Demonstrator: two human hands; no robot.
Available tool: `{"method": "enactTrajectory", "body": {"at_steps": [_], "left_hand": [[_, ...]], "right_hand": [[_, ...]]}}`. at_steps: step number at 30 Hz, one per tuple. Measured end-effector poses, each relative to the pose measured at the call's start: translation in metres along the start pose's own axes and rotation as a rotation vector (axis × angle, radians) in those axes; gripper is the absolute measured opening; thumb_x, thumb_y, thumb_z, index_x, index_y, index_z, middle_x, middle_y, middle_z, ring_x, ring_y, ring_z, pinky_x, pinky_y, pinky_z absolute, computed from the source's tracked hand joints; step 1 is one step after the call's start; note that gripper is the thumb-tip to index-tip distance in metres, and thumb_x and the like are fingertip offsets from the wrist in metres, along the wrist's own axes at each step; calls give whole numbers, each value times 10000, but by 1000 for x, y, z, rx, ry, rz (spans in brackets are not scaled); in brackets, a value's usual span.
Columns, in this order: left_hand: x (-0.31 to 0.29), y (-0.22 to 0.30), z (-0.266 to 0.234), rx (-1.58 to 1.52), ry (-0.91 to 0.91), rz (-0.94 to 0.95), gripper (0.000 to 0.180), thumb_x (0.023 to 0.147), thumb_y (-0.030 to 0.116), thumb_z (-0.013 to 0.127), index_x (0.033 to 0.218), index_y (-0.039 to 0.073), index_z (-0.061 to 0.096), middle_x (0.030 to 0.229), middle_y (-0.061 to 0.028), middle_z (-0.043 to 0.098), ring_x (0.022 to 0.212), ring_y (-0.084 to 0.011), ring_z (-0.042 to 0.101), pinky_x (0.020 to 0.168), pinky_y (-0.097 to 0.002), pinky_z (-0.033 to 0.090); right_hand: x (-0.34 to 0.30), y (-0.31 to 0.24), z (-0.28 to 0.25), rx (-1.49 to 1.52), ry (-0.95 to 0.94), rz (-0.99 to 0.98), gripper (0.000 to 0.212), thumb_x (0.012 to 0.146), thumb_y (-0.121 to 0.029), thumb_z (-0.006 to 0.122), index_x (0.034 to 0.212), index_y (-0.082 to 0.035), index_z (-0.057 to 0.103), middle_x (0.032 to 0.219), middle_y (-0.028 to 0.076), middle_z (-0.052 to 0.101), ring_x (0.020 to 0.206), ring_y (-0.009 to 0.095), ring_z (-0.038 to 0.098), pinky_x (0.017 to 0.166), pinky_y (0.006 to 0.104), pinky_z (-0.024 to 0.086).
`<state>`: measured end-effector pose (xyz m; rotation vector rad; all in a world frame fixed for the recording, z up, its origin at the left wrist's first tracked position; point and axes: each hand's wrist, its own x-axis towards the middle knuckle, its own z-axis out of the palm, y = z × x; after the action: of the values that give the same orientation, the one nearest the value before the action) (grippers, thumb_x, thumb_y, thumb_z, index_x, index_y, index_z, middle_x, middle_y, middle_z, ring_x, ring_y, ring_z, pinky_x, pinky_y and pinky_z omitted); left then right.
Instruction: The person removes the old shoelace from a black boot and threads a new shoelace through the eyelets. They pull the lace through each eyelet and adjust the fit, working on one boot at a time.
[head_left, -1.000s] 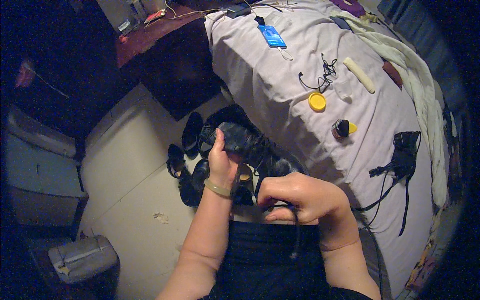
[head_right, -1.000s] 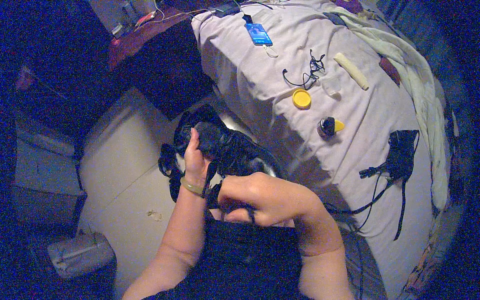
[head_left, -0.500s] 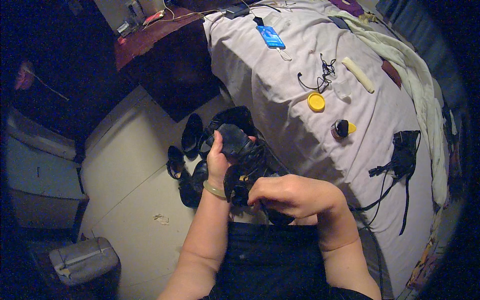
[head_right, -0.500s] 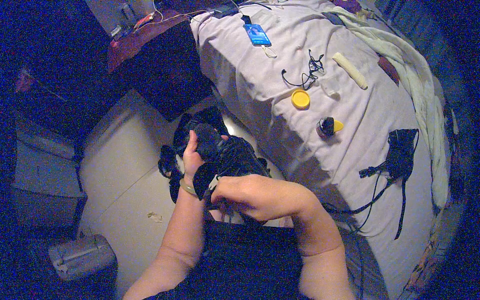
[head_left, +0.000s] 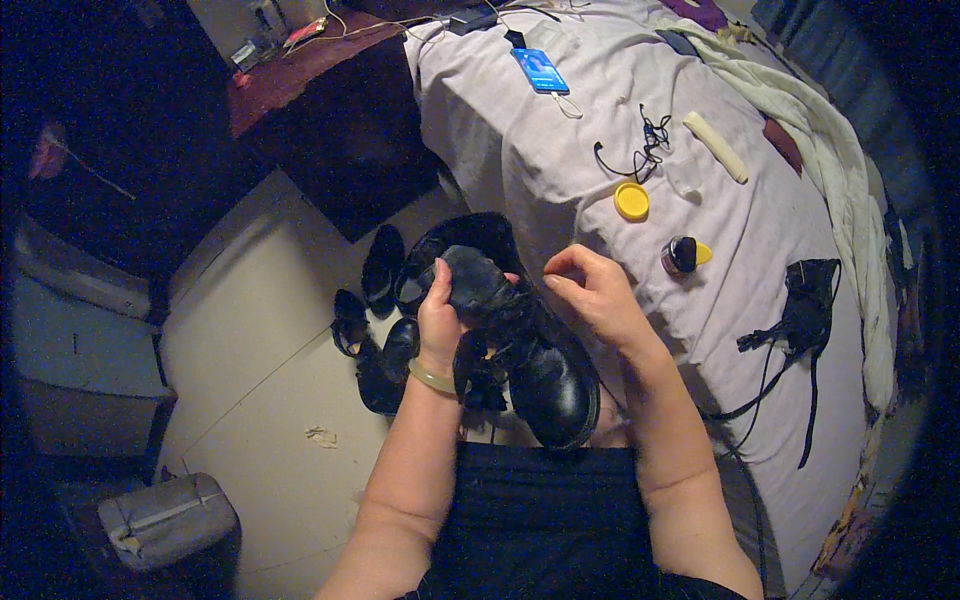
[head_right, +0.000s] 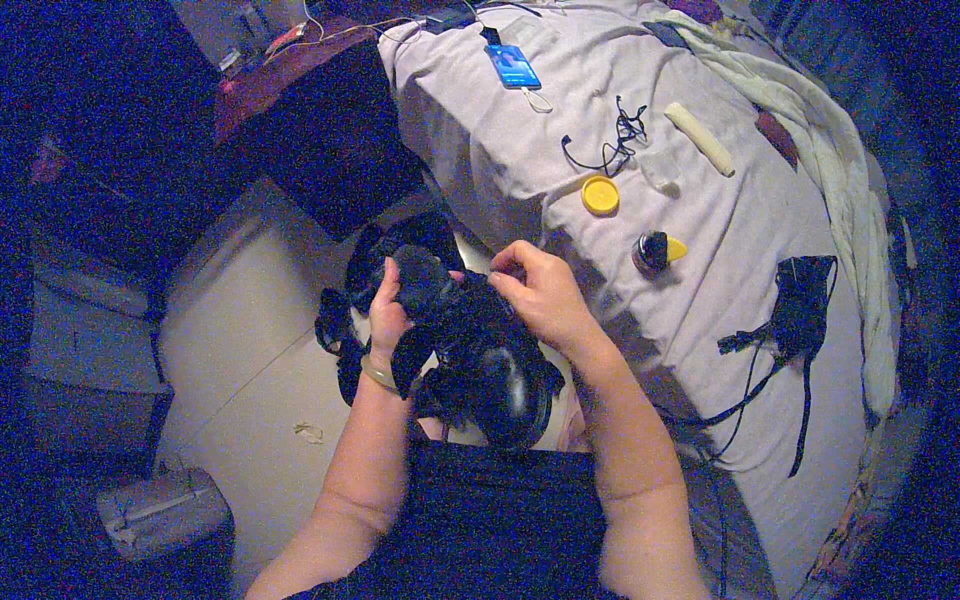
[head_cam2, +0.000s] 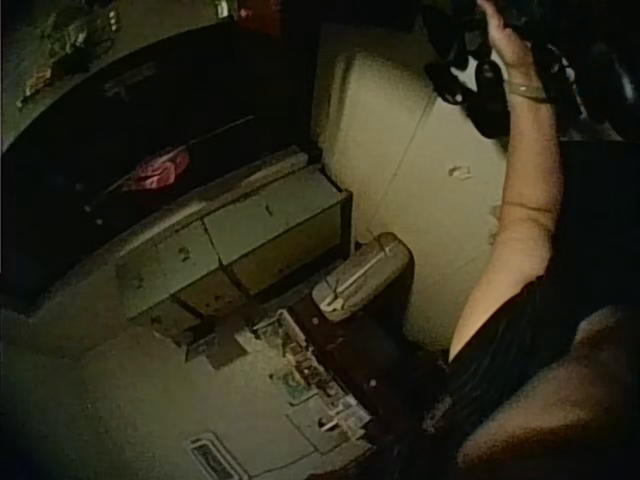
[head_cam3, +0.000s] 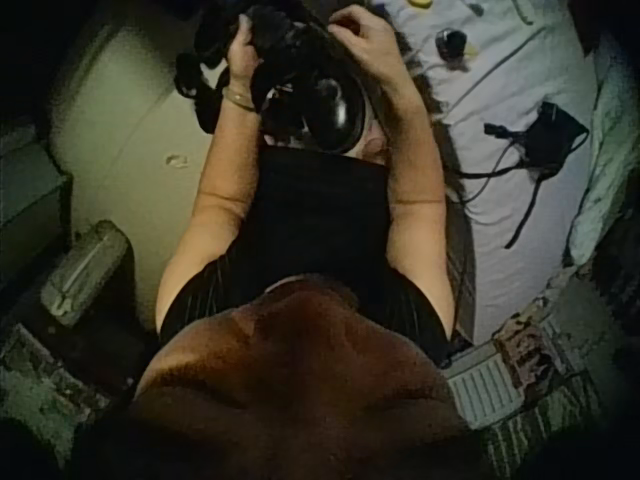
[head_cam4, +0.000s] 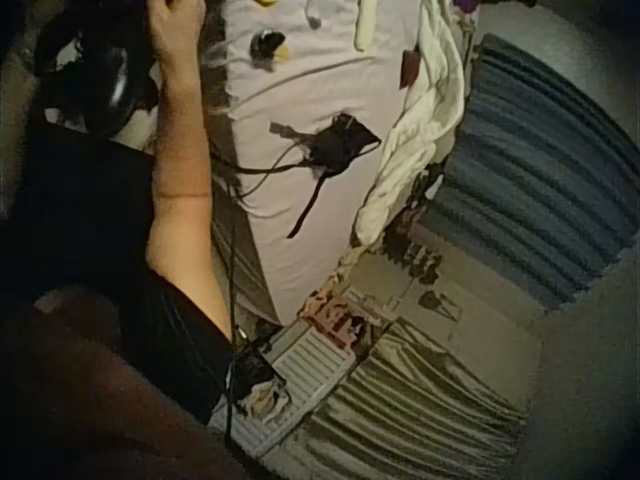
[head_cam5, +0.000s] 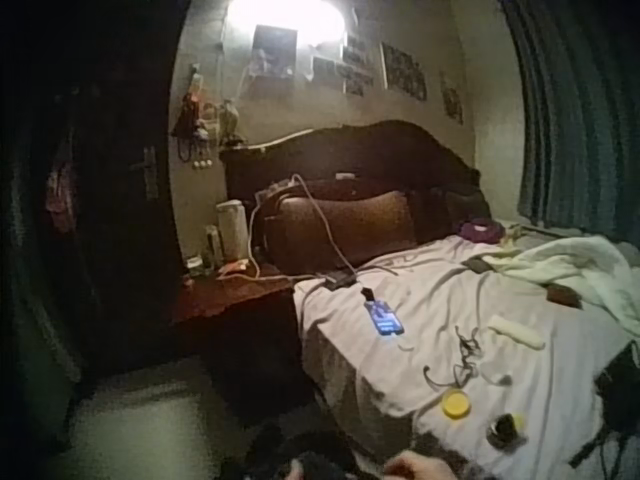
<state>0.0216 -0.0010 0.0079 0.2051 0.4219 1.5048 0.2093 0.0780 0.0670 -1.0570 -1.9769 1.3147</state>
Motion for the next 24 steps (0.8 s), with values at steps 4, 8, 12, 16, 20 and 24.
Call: {"method": "enactTrajectory", "body": {"at_steps": [4, 8, 12, 16, 20, 24], "left_hand": [[4, -1, -13, 92, 40, -37, 613, 967, 553, 325, 1116, 17, 583, 1044, -202, 660, 954, -330, 647, 883, -451, 514], [4, -5, -14, 75, 67, -18, 635, 964, 558, 331, 1108, -7, 581, 1045, -207, 659, 951, -330, 651, 872, -446, 523], [5, -4, -10, 111, 67, -22, 642, 959, 566, 337, 1108, -9, 580, 1042, -210, 659, 941, -331, 656, 865, -443, 530], [5, -4, -14, 72, 88, -63, 632, 957, 568, 341, 1108, 2, 580, 1034, -210, 660, 931, -328, 659, 859, -441, 534], [6, -5, -14, 103, 82, -4, 633, 956, 572, 339, 1089, 4, 586, 1023, -204, 663, 923, -323, 660, 853, -439, 536], [6, -5, -15, 78, 77, -18, 625, 962, 564, 332, 1096, 6, 581, 1021, -203, 662, 916, -321, 661, 848, -440, 537]], "right_hand": [[3, -7, 8, 75, -70, 98, 187, 802, -133, 667, 926, 0, 626, 822, 83, 649, 739, 140, 602, 694, 291, 493], [3, -4, 12, 196, -109, 144, 203, 787, -123, 675, 940, -1, 622, 815, 59, 641, 712, 112, 587, 648, 273, 489], [5, -1, 7, 343, -164, 237, 250, 782, -107, 685, 999, -12, 605, 792, 33, 624, 641, 80, 553, 537, 245, 455], [8, 2, 10, 519, -195, 291, 284, 780, -87, 696, 1032, -16, 584, 765, 10, 603, 575, 58, 523, 455, 208, 405], [9, 6, 10, 646, -196, 332, 277, 774, -73, 707, 1013, -15, 579, 741, 10, 596, 530, 58, 516, 412, 192, 380], [10, 10, 9, 697, -211, 369, 257, 767, -70, 717, 980, -23, 579, 696, 11, 593, 479, 60, 497, 382, 197, 364]]}}
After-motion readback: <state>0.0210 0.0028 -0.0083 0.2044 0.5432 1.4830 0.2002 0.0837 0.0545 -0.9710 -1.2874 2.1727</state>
